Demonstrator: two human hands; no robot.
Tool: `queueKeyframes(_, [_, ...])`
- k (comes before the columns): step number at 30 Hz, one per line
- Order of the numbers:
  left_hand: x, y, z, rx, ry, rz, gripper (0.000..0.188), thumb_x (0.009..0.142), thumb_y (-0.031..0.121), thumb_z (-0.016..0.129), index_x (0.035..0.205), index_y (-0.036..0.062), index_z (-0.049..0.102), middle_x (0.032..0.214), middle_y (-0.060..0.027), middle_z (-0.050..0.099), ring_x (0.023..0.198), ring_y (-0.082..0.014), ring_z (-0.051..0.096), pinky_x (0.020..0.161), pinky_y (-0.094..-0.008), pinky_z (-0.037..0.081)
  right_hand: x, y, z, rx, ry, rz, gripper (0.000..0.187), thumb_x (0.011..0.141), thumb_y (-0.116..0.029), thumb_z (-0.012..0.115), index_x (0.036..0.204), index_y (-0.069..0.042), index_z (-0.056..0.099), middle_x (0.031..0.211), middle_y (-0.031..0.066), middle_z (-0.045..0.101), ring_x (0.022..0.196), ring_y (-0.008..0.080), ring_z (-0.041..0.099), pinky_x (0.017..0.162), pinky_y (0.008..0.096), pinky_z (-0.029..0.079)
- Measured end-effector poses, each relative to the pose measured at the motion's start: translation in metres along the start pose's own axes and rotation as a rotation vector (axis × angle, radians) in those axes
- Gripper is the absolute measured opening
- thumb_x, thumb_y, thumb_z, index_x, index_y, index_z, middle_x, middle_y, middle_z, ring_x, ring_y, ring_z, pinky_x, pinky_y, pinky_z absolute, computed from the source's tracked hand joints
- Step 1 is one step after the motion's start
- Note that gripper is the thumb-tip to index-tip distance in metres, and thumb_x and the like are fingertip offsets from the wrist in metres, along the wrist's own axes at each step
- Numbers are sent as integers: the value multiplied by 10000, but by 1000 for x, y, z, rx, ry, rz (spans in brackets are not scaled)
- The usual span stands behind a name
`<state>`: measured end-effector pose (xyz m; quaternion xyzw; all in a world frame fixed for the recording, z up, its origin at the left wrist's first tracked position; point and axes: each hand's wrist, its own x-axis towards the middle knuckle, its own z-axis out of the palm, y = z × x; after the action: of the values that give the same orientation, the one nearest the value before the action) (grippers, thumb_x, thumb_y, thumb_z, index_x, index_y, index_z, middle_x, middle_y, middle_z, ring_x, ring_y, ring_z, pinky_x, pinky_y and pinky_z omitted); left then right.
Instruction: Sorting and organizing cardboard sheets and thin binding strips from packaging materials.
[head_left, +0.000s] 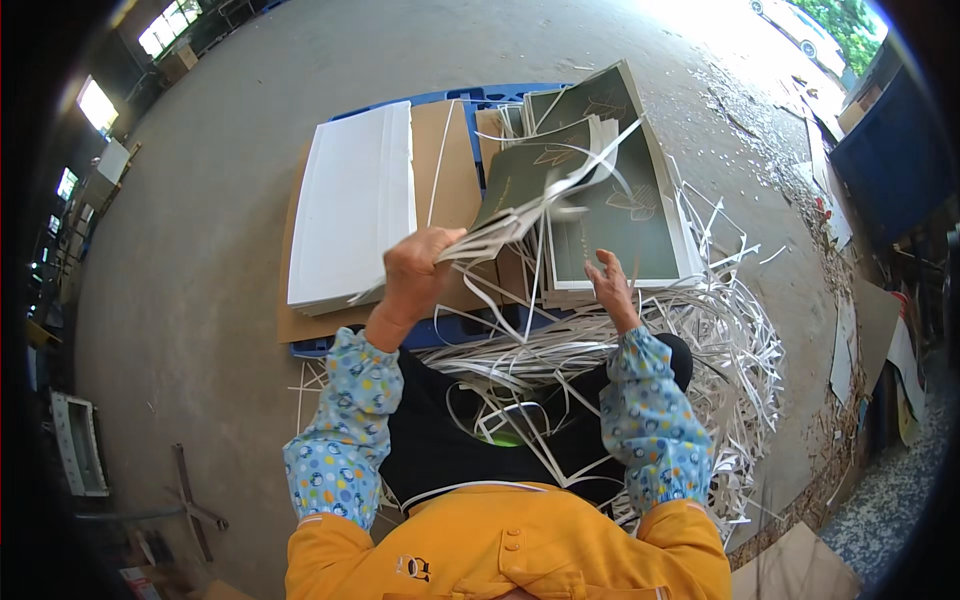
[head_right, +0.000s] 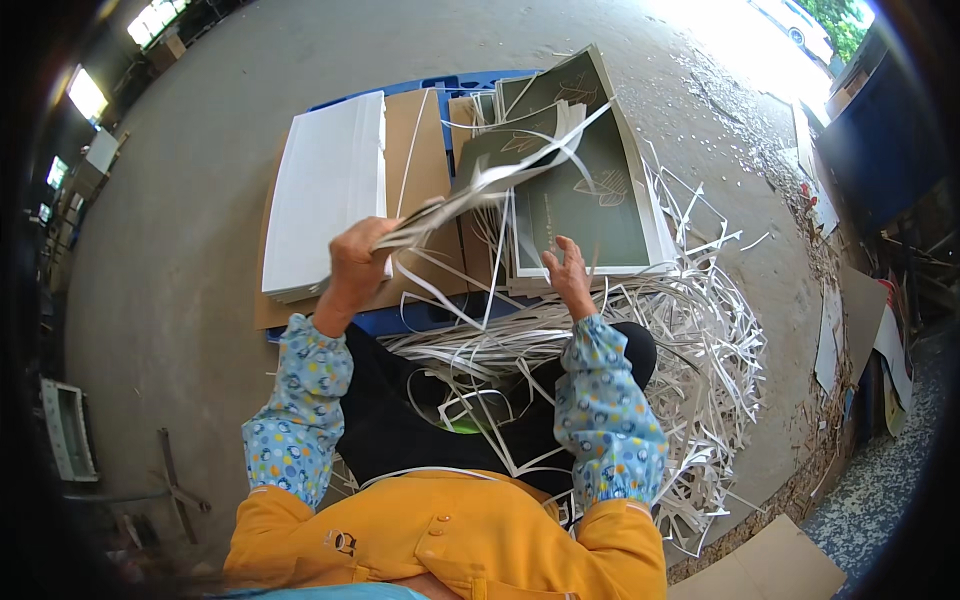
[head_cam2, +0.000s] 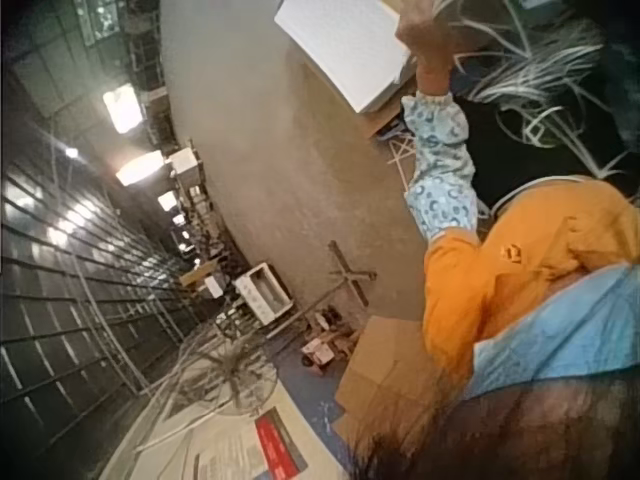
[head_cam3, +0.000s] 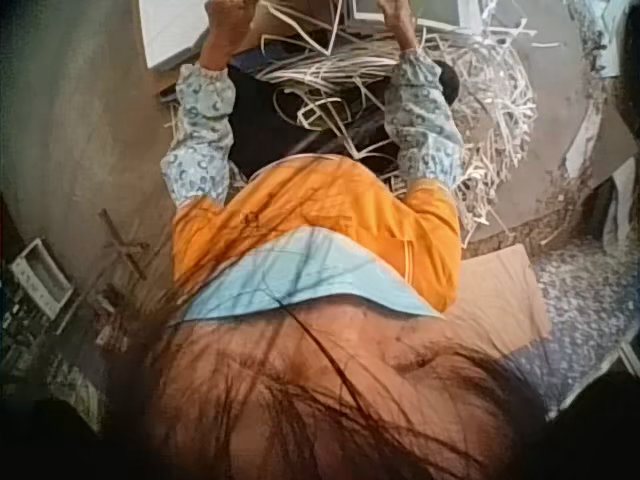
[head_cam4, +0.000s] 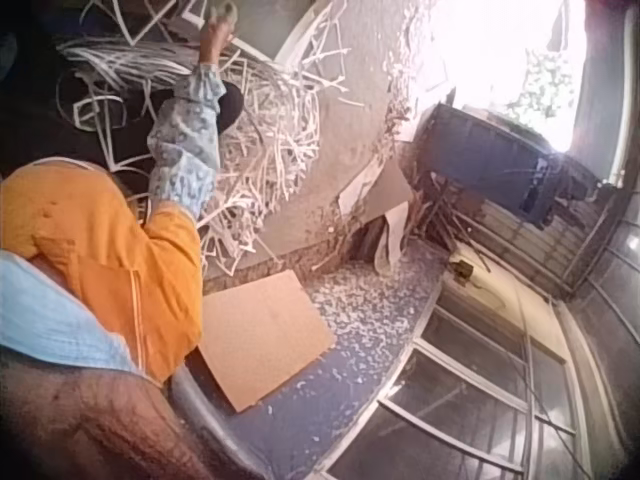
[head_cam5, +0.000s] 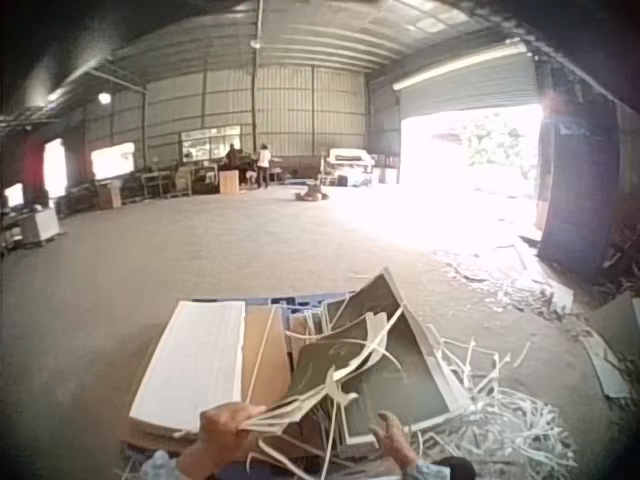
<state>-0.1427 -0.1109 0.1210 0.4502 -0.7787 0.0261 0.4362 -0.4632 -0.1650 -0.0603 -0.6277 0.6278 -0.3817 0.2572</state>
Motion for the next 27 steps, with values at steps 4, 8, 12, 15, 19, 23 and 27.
queueKeyframes(4, [29, 8, -53, 40, 18, 36, 120, 790, 133, 582, 858, 45, 627, 745, -103, 617, 676, -269, 603, 570, -320, 472, 23, -16, 1, -464, -164, 104, 617, 752, -313, 617, 1290, -184, 344, 1337, 86, 333, 1202, 334, 339, 930, 497, 347])
queueKeyframes(8, [50, 20, -90, 86, -19, 68, 101, 789, 89, 574, 857, 29, 618, 730, -115, 609, 654, -273, 601, 552, -311, 461, 22, 10, -1, -589, -308, 342, 722, 750, -434, 603, 1351, -287, 230, 1428, 104, 158, 1264, 457, 175, 915, 653, 268])
queueKeyframes(12, [60, 14, -139, 265, -88, 11, 96, 782, 76, 587, 843, 15, 629, 719, -122, 610, 646, -239, 607, 544, -299, 453, 14, 9, 2, -733, -368, 408, 735, 754, -543, 553, 1364, -301, 222, 1444, 127, 100, 1265, 469, 167, 1012, 513, 247])
queueKeyframes(15, [55, -5, -208, 65, -1, -284, 236, 745, 24, 598, 971, -30, 638, 862, -107, 641, 772, -163, 603, 683, -290, 475, 22, 19, 6, -657, -367, 437, 752, 728, -603, 542, 1351, -306, 243, 1446, 124, 81, 1274, 457, 147, 908, 604, 326])
queueKeyframes(19, [44, -37, -320, 307, -4, -5, 364, 796, 155, 611, 1090, -52, 557, 1071, -132, 576, 976, -212, 539, 866, -314, 401, 33, 76, 30, -648, -280, 492, 768, 704, -618, 561, 1346, -332, 252, 1447, 123, 76, 1277, 449, 146, 869, 593, 365])
queueKeyframes(23, [51, -2, -293, 126, 323, -515, 405, 796, 196, 630, 1099, -57, 540, 1045, -119, 583, 950, -207, 541, 831, -309, 407, 29, 4, 16, -664, -336, 518, 746, 712, -577, 583, 1341, -325, 271, 1444, 122, 87, 1274, 462, 134, 850, 609, 366])
queueKeyframes(27, [48, -36, -332, 38, 226, -635, 438, 803, 271, 624, 1087, -52, 545, 994, -101, 582, 878, -186, 537, 773, -292, 403, 23, 22, 13, -632, -309, 484, 673, 739, -506, 593, 1320, -311, 315, 1430, 125, 128, 1257, 475, 157, 852, 614, 359])
